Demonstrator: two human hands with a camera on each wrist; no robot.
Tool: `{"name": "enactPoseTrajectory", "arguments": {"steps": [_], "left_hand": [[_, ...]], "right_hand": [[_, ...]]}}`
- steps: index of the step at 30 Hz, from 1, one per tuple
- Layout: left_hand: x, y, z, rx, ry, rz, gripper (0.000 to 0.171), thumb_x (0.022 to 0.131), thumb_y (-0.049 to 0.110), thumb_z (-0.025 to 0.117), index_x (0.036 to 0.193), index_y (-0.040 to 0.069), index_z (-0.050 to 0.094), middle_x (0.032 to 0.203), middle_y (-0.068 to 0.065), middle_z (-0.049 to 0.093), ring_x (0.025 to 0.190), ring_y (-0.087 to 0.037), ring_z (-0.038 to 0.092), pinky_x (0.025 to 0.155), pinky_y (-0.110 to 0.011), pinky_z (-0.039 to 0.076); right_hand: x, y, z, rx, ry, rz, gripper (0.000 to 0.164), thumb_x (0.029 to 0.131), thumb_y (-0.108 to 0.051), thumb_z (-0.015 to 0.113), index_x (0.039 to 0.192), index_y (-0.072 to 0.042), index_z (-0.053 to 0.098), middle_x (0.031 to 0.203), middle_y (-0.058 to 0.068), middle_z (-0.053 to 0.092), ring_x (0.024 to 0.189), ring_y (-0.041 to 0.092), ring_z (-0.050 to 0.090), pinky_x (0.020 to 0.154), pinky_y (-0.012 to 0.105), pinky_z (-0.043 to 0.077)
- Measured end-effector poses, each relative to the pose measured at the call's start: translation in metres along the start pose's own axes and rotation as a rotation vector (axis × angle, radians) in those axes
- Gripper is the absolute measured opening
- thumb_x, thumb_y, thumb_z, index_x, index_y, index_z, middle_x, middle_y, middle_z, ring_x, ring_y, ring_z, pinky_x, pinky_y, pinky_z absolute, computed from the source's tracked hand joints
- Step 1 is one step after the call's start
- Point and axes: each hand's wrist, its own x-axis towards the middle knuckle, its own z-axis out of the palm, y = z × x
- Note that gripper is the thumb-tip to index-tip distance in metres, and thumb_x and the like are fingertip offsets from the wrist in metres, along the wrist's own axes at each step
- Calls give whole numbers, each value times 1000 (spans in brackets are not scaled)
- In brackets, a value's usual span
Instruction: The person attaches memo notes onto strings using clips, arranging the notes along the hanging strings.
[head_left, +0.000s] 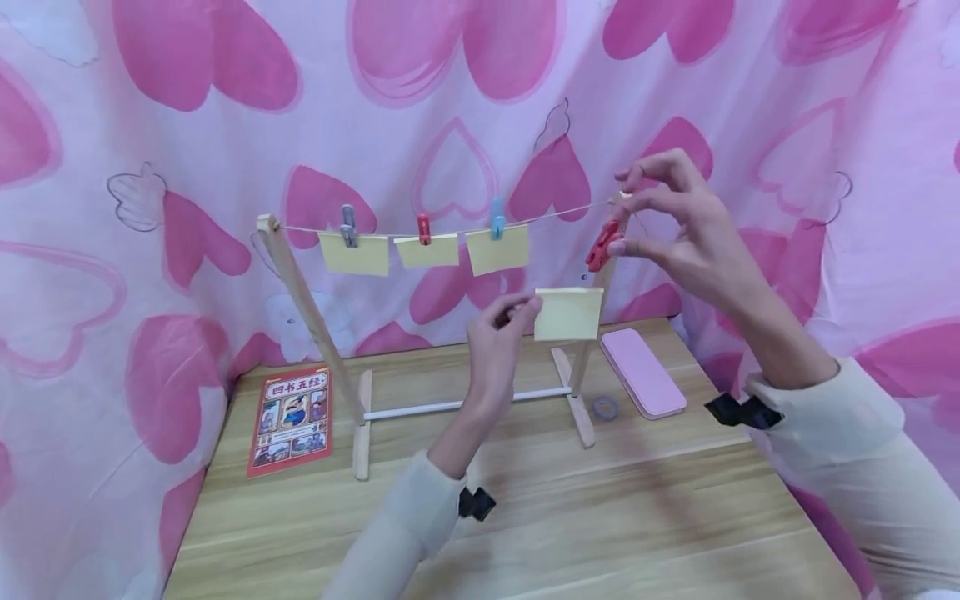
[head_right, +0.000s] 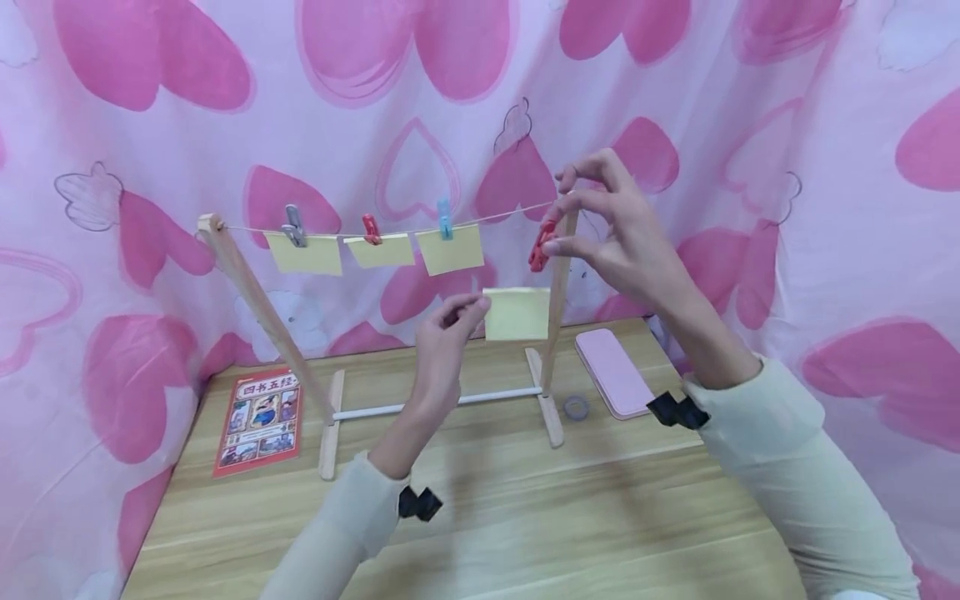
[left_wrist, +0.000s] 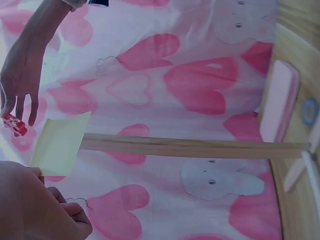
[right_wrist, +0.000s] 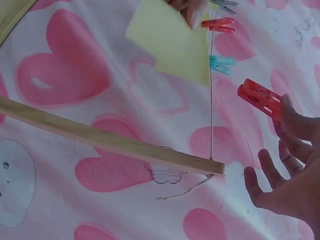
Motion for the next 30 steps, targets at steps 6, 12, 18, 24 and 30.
{"name": "enactPoseTrajectory", "arguments": {"steps": [6, 12, 18, 24, 30], "left_hand": [[30, 8, 28, -108, 65, 16, 20, 100, 11, 80, 112, -4, 82, 78, 7, 57, 76, -8, 52, 67, -17, 45], [44, 15, 45, -165, 159, 31, 17, 100, 9, 80, 110, -5, 82, 74, 9, 54, 71, -6, 49, 64, -18, 40], [50, 17, 51, -207, 208, 22, 18, 100, 8, 80, 113, -4, 82, 71, 9, 51, 70, -6, 49, 66, -17, 44], [52, 17, 58, -245, 223, 36, 19, 101, 8, 79, 115, -4, 82, 70, 8, 50, 70, -9, 49, 66, -19, 44], [51, 16, 66, -309, 256, 43, 20, 101, 5, 78, 117, -7, 80, 68, 8, 46, 68, -6, 46, 63, -15, 41]], "right_hand": [[25, 2, -1, 7, -3, 32, 20, 86, 11, 86, 104, 9, 78, 124, -19, 47, 142, 10, 48, 114, 24, 38], [48, 9, -3, -13, -8, 74, 18, 89, 4, 87, 106, 5, 80, 124, -17, 45, 143, 14, 44, 114, 30, 35], [64, 14, -2, -45, -9, 85, 17, 89, 3, 88, 104, 5, 80, 124, -11, 45, 146, 19, 43, 117, 32, 34], [72, 16, 1, -51, -16, 81, 15, 92, 1, 85, 105, 6, 80, 122, -10, 44, 145, 22, 41, 124, 43, 32], [74, 18, 6, -69, -54, 83, 12, 94, -1, 83, 105, 4, 80, 122, -6, 46, 141, 22, 42, 115, 38, 38]]}}
